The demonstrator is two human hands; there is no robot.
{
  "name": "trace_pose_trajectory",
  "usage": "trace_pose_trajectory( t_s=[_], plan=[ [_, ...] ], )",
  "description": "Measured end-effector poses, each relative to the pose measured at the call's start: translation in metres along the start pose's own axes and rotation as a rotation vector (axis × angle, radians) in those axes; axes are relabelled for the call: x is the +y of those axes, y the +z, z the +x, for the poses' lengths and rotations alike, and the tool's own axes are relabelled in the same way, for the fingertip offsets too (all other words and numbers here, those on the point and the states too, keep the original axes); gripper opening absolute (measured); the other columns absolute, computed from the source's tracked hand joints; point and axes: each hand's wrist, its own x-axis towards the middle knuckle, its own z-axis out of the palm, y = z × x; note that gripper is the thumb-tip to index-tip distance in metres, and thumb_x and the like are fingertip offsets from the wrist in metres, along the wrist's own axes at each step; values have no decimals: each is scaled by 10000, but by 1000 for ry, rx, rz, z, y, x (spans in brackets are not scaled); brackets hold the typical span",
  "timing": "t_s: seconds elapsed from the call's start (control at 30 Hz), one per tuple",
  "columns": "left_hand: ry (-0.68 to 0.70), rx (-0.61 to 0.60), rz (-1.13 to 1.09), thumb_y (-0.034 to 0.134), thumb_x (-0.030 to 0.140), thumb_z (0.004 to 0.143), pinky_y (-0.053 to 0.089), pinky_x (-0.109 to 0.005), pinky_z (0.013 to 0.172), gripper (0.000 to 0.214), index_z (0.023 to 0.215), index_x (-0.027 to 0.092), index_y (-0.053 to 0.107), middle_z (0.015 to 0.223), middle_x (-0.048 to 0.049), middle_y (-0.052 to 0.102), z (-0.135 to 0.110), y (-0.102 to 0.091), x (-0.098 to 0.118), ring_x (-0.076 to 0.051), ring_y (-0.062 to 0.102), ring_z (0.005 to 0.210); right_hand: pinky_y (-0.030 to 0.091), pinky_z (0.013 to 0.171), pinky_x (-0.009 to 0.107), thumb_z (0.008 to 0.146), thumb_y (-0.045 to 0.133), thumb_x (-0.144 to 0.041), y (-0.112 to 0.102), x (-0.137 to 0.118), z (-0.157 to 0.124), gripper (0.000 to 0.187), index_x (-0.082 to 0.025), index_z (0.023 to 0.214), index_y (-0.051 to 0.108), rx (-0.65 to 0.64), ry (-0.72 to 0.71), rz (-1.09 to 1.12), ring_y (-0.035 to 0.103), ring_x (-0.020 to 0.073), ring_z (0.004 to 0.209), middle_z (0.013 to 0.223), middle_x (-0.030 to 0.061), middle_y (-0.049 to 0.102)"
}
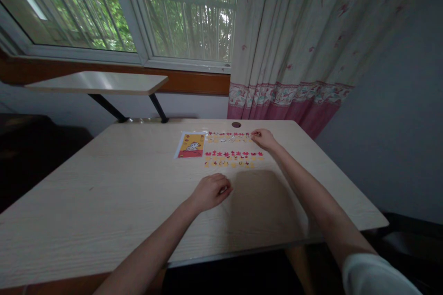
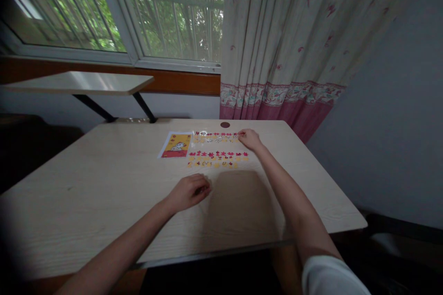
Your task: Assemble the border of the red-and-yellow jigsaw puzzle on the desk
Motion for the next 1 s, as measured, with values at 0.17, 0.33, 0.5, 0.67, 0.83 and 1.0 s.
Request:
trace_pose_trajectory(
  t_s=[0.17, 0.33, 0.5, 0.67, 0.83, 1.0],
  plan=[
    [17, -30, 48, 444, 260, 876, 425, -251, 634, 196, 779, 171, 589, 718, -33, 591, 1, -4, 2, -152, 551, 701, 417, 844, 315, 811, 547, -302, -21, -11, -63, 196, -211, 900, 697, -8, -285, -16, 601, 196, 896, 942, 56, 698],
    [-15, -20, 164, 411, 292, 888, 439, -274, 666, 246, 796, 170, 603, 773, -54, 618, 5, -33, -15, -172, 558, 746, 421, 823, 316, 829, 532, -310, -27, -3, -103, 188, -218, 859, 694, 30, -334, -30, 609, 193, 862, 891, 46, 705],
    [-293, 141, 283, 423, 314, 858, 439, -359, 812, 288, 940, 164, 655, 952, -96, 645, -6, -69, -71, -244, 528, 921, 443, 779, 311, 841, 512, -315, -24, 17, -109, 211, -198, 850, 687, 119, -293, 20, 615, 186, 810, 846, 55, 702],
    [-537, 291, 349, 376, 358, 866, 426, -398, 868, 390, 1010, 122, 651, 977, -125, 622, -34, -67, -124, -258, 520, 933, 464, 742, 312, 839, 505, -321, -24, 24, -110, 219, -203, 844, 689, 105, -266, 22, 616, 184, 768, 816, 55, 696],
    [-421, 215, 249, 380, 316, 848, 428, -386, 897, 364, 1032, 146, 643, 1028, -106, 619, -45, -54, -136, -234, 534, 962, 467, 764, 320, 840, 508, -326, -24, 22, -112, 212, -212, 852, 686, 105, -271, 19, 623, 189, 801, 844, 55, 697],
    [-407, 151, 271, 399, 298, 826, 431, -396, 902, 331, 970, 164, 666, 1019, -106, 641, -42, -55, -129, -244, 553, 959, 470, 766, 320, 838, 512, -323, -23, 19, -115, 206, -213, 856, 685, 84, -275, 32, 622, 186, 809, 855, 53, 698]
  ],
)
